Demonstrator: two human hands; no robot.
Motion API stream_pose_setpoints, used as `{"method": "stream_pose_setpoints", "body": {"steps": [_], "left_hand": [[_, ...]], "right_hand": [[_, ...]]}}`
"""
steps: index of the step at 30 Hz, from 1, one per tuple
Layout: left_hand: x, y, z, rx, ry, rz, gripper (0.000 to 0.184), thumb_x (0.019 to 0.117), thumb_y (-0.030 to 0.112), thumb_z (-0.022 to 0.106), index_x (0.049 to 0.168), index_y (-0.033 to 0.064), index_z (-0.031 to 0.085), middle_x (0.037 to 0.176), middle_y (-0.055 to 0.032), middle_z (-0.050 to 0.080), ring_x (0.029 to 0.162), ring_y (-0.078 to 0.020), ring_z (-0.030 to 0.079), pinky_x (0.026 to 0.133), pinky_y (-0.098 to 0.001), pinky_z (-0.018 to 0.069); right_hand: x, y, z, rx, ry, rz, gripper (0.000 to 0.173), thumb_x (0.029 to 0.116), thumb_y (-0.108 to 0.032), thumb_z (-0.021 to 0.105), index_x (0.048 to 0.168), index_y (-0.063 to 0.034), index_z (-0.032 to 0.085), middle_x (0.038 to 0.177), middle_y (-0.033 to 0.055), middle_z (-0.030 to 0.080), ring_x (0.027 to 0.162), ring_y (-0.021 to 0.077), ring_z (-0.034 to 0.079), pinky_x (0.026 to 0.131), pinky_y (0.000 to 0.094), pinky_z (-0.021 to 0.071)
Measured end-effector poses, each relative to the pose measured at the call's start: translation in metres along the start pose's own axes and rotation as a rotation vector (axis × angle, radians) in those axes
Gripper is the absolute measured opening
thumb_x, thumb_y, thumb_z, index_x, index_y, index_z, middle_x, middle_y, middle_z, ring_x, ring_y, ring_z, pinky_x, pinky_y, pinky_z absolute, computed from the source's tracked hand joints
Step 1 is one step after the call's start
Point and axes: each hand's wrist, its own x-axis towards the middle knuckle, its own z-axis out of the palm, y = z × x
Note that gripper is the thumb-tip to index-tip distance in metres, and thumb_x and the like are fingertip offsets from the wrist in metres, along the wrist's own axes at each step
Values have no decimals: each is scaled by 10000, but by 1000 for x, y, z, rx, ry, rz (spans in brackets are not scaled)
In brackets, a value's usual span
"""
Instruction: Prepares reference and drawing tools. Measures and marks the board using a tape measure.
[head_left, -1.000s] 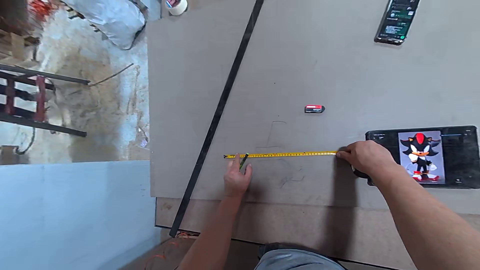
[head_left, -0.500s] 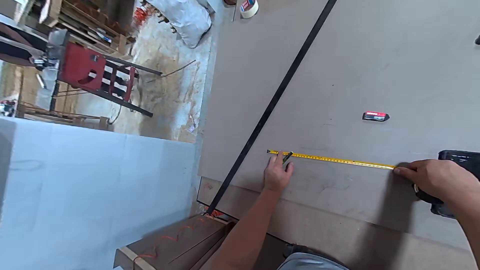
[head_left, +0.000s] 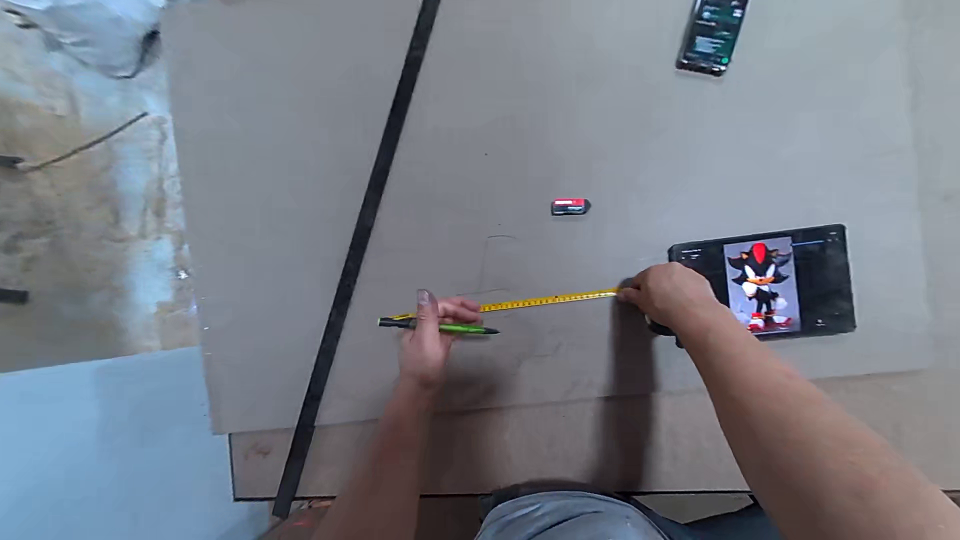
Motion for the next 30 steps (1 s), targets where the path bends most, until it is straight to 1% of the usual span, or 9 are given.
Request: {"method": "stream_pose_setpoints", "body": {"steps": [3,4,6,8,10,12,15,20,30], "left_hand": [[19,2,38,59,-146,-33,961,1047,621,-10,975,-10,711,754,-97,744,655,-188,724,652,-373,634],[22,1,52,55,-169,-34,902,1073,586,45,988,-24,705,739,-105,741,636,-195,722,638,-373,635],[29,-7,76,25,-190,22,567,1129,351,296,1094,-45,700,858,-126,764,747,-217,748,722,-391,647],[34,-17,95,40,-127,84,191,1019,155,633,1098,2,715,937,-120,766,802,-210,735,717,-358,627],[37,-27,107,133,-7,77,128,902,88,782,1006,69,710,874,-56,728,717,-145,672,640,-290,575],[39,-36,113,185,28,91,126,884,49,759,980,82,685,828,-32,692,653,-108,625,580,-249,529],[38,-42,112,267,4,98,114,895,80,693,1003,94,727,854,-19,732,695,-99,674,626,-269,572],[39,-48,113,320,19,137,42,876,104,711,917,106,715,809,3,720,623,-73,633,555,-244,528],[39,-49,118,390,67,103,31,878,143,732,907,137,722,787,23,715,638,-67,638,574,-256,532]], "right_hand": [[1,0,-1,6,-19,5,475,1003,-561,578,978,-118,746,985,179,724,969,397,704,753,647,545],[1,0,-2,1,-25,8,473,1002,-568,574,978,-127,745,981,171,725,964,390,706,748,637,550],[2,0,-2,-2,-31,8,460,1006,-561,565,958,-137,736,956,157,721,942,374,708,729,620,552],[1,0,-3,-4,-41,4,449,1013,-552,555,955,-144,734,951,149,722,935,366,710,724,611,554],[1,-1,-3,-5,-46,6,454,1013,-556,551,968,-144,736,968,148,724,951,364,712,731,611,555],[2,-1,-4,-6,-52,12,462,1012,-564,550,972,-142,734,980,148,723,961,366,709,735,608,555],[3,-2,-5,-1,-56,10,471,1009,-565,558,962,-129,732,973,160,720,954,376,707,736,615,554],[3,-1,-5,3,-57,10,463,1009,-563,559,976,-138,739,984,150,724,961,367,709,737,612,554],[3,-1,-3,6,-52,16,463,1003,-569,560,975,-144,742,984,143,724,962,359,711,737,602,561]]}}
